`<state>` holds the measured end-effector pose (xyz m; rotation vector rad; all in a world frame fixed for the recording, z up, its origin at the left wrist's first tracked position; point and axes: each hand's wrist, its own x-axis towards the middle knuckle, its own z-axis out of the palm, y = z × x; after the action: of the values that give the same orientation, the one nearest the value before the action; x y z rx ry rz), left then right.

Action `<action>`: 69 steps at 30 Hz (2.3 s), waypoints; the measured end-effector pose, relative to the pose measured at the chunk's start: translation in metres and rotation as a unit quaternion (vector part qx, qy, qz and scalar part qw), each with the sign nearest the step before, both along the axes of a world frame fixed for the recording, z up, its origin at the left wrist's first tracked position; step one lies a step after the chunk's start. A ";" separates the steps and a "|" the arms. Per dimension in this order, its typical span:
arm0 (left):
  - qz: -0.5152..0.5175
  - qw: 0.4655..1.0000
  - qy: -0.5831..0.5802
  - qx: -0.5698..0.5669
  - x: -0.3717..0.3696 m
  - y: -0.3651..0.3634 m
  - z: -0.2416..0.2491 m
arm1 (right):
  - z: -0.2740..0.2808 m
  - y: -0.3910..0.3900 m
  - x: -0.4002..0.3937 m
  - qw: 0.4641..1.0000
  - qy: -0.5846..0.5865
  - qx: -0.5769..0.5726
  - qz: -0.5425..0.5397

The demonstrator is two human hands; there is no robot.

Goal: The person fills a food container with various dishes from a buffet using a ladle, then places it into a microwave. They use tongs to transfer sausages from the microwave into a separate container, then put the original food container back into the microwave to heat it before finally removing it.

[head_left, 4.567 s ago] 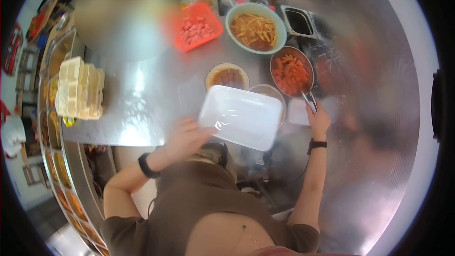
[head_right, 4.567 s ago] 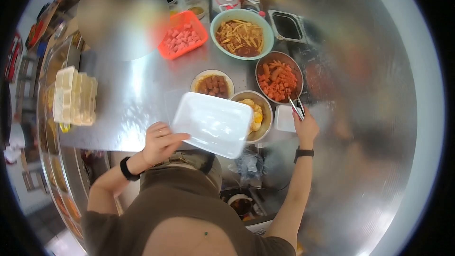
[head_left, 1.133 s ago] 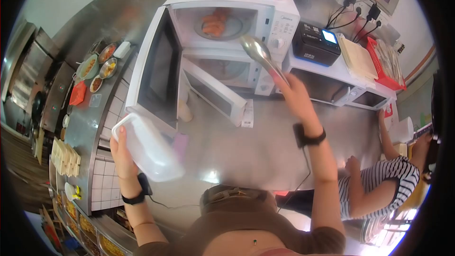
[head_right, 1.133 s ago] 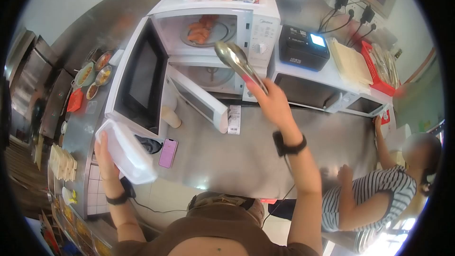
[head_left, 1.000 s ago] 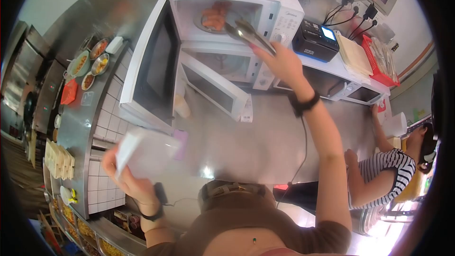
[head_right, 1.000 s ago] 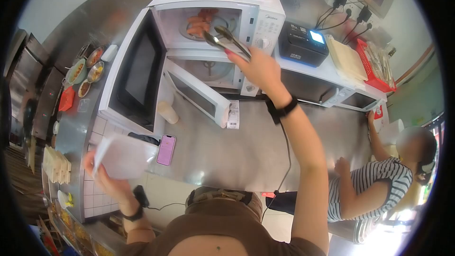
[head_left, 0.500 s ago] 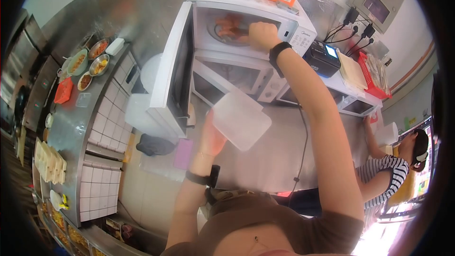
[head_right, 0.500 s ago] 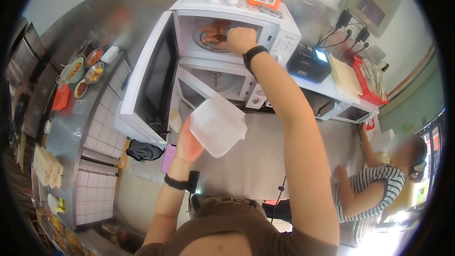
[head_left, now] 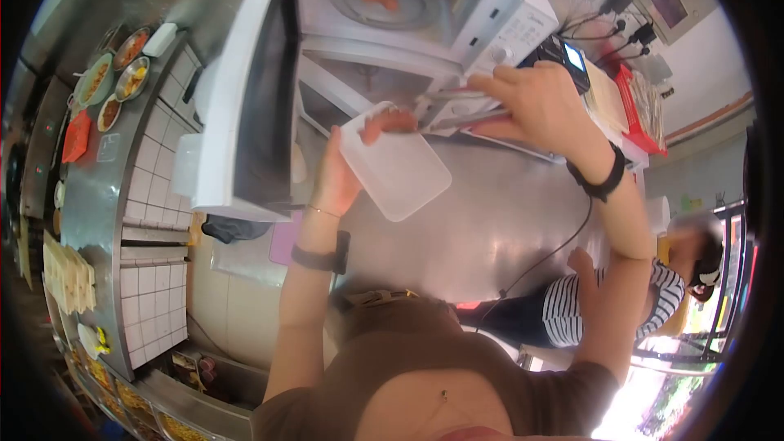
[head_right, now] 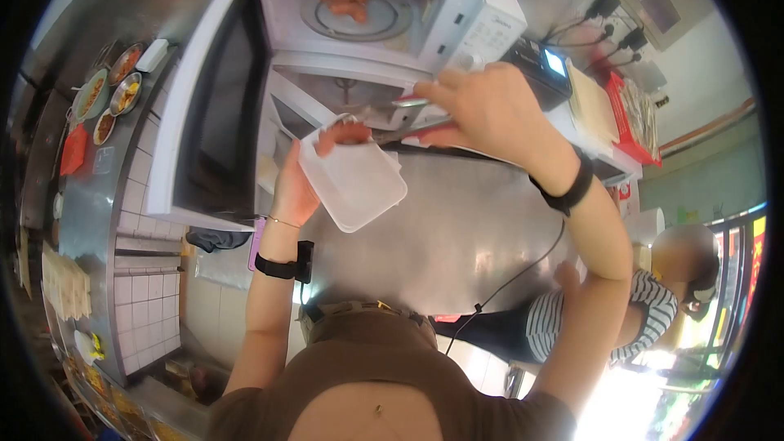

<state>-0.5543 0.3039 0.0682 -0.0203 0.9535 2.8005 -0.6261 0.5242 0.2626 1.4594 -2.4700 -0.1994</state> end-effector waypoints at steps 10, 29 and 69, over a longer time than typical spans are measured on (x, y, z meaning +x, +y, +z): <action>-0.025 0.998 -0.039 0.044 0.004 0.019 -0.004 | -0.019 0.020 0.009 0.999 -0.019 0.029 -0.011; 0.043 0.998 -0.028 0.027 -0.003 0.008 -0.003 | -0.048 -0.091 -0.148 0.944 0.003 -0.052 -0.325; 0.077 0.996 0.005 0.044 0.022 0.003 -0.005 | -0.060 -0.109 -0.149 0.941 -0.017 -0.096 -0.325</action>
<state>-0.5323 0.3064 0.0631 -0.0718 0.8634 2.9842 -0.7751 0.4151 0.2031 0.5345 -2.8171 -0.0507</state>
